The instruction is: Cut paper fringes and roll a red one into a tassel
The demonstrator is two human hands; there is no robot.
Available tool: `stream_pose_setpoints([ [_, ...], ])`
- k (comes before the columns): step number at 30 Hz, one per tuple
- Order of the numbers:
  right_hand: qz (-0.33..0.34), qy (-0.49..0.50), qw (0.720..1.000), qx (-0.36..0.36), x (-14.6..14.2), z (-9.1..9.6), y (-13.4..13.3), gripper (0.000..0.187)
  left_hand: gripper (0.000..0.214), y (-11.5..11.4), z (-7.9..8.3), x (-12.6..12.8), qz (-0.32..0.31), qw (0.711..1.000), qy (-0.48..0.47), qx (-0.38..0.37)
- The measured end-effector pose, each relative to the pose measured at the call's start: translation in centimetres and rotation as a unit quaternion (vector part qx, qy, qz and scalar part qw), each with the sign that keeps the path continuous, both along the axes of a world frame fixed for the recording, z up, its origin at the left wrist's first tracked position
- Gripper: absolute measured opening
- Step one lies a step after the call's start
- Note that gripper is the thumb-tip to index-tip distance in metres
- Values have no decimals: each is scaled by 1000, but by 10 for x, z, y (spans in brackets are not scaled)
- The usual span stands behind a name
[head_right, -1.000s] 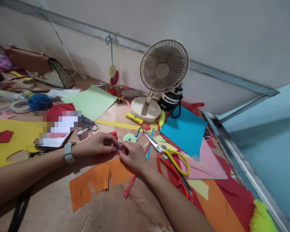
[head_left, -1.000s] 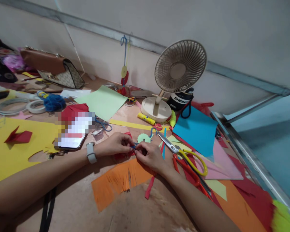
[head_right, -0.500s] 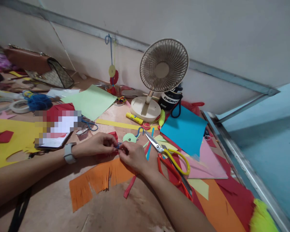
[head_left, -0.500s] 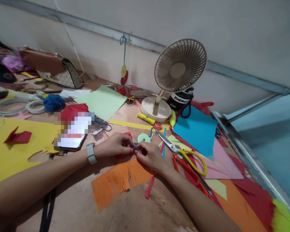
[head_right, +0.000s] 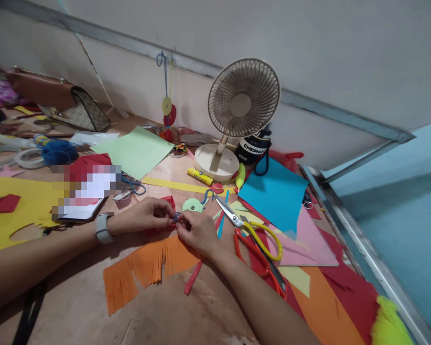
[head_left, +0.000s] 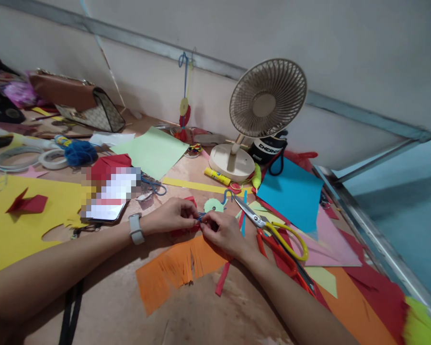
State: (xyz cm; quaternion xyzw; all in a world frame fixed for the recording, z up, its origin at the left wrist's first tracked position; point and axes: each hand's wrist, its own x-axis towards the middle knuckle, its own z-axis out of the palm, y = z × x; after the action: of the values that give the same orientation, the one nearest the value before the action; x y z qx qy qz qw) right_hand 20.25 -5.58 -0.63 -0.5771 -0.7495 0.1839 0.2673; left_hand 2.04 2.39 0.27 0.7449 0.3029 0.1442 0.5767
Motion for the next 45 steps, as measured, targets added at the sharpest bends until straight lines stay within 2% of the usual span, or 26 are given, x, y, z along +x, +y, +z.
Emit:
stream_pose_setpoints([
  [21,-1,2,1000,4,0,-1,0,6,9,1,-1,0,-7,1000,-11,7],
  [27,-11,12,1000,1,-1,0,-1,6,9,-1,-6,-2,-4,998,-9,63],
  [32,-10,16,1000,9,0,0,-1,5,6,-6,-4,-1,8,994,3,113],
  [37,8,33,999,-1,-1,3,-3,6,7,-9,0,1,20,989,22,142],
  [45,-20,43,999,-24,0,-2,2,11,9,-9,-1,0,22,985,22,172],
])
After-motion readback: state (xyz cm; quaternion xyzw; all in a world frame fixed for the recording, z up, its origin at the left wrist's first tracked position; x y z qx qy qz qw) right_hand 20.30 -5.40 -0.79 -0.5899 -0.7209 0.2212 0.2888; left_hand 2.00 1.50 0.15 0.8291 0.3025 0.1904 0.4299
